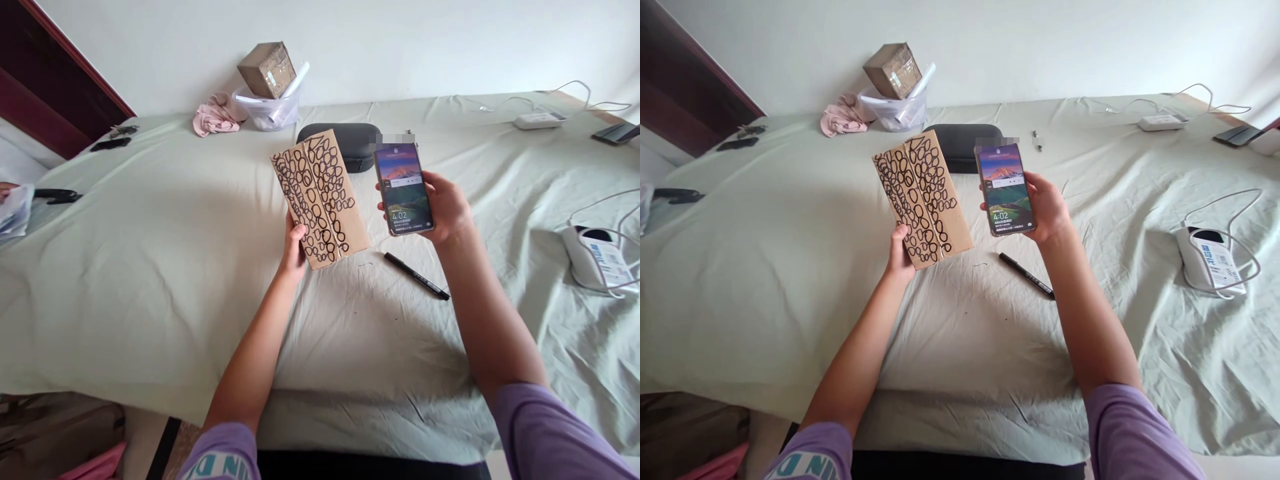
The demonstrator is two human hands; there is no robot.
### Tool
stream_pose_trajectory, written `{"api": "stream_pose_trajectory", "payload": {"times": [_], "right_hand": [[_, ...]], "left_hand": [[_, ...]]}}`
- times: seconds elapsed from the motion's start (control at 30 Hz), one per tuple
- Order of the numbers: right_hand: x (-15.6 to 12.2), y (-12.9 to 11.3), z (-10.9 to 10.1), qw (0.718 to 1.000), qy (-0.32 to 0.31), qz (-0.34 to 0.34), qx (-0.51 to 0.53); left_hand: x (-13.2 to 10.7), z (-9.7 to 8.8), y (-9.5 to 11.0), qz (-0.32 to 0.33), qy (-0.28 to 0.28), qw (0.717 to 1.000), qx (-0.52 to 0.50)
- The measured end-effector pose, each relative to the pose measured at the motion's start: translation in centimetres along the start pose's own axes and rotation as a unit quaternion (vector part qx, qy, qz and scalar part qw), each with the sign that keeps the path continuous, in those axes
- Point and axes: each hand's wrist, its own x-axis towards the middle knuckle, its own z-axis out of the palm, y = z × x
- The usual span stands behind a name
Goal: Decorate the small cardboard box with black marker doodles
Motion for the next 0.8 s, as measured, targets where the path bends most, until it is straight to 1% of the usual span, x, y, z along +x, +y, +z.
{"api": "stream_pose_trajectory", "payload": {"times": [0.07,0.17,0.23,0.27,0.3,0.33,0.37,0.4,0.43,0.47,0.53,0.57,0.63,0.67,0.7,0.73,0.8], "right_hand": [[1.5,0.8,-2.2,0.999,0.016,0.024,-0.019],[3.8,2.9,-5.0,0.996,0.06,0.061,-0.032],[5.1,4.4,-6.2,0.99,0.106,0.082,-0.054],[5.5,5.0,-6.5,0.982,0.145,0.08,-0.095],[5.8,5.5,-6.8,0.967,0.19,0.067,-0.157],[6.0,5.9,-7.1,0.944,0.236,0.046,-0.228],[6.0,6.1,-7.3,0.914,0.275,0.022,-0.298],[6.0,6.2,-7.5,0.884,0.302,0.004,-0.357],[5.9,6.1,-7.6,0.861,0.314,-0.007,-0.4],[5.7,5.9,-7.8,0.849,0.314,-0.009,-0.426],[5.2,5.2,-8.1,0.834,0.303,0.004,-0.46],[5.0,4.8,-8.1,0.82,0.296,0.012,-0.489],[4.3,3.9,-7.8,0.782,0.276,0.018,-0.558],[4.0,3.5,-7.4,0.767,0.262,0.008,-0.586],[3.6,3.1,-7.0,0.763,0.242,-0.012,-0.599],[3.3,2.8,-6.5,0.775,0.213,-0.037,-0.594],[2.7,2.6,-5.4,0.833,0.14,-0.083,-0.528]], "left_hand": [[0.0,0.0,-0.1,0.009,0.006,1.0,0.001],[0.1,0.0,-0.2,0.02,0.011,1.0,0.007],[0.2,-0.1,-0.3,0.024,0.013,1.0,0.014],[0.2,-0.1,-0.3,0.025,0.013,0.999,0.016],[0.2,-0.1,-0.3,0.025,0.013,0.999,0.016],[0.2,-0.1,-0.3,0.025,0.013,0.999,0.015],[0.2,-0.1,-0.3,0.024,0.012,1.0,0.012],[0.2,-0.1,-0.4,0.024,0.012,1.0,0.01],[0.2,-0.1,-0.4,0.023,0.012,1.0,0.009],[0.1,-0.1,-0.4,0.023,0.012,1.0,0.009],[0.1,-0.1,-0.3,0.027,0.01,1.0,0.012],[0.2,-0.1,-0.3,0.03,0.008,0.999,0.014],[0.2,-0.1,-0.3,0.033,0.007,0.999,0.016],[0.2,-0.1,-0.3,0.032,0.009,0.999,0.014],[0.1,-0.1,-0.2,0.03,0.012,0.999,0.011],[0.1,-0.1,-0.2,0.025,0.017,1.0,0.008],[0.0,0.0,-0.1,0.011,0.024,1.0,0.002]]}}
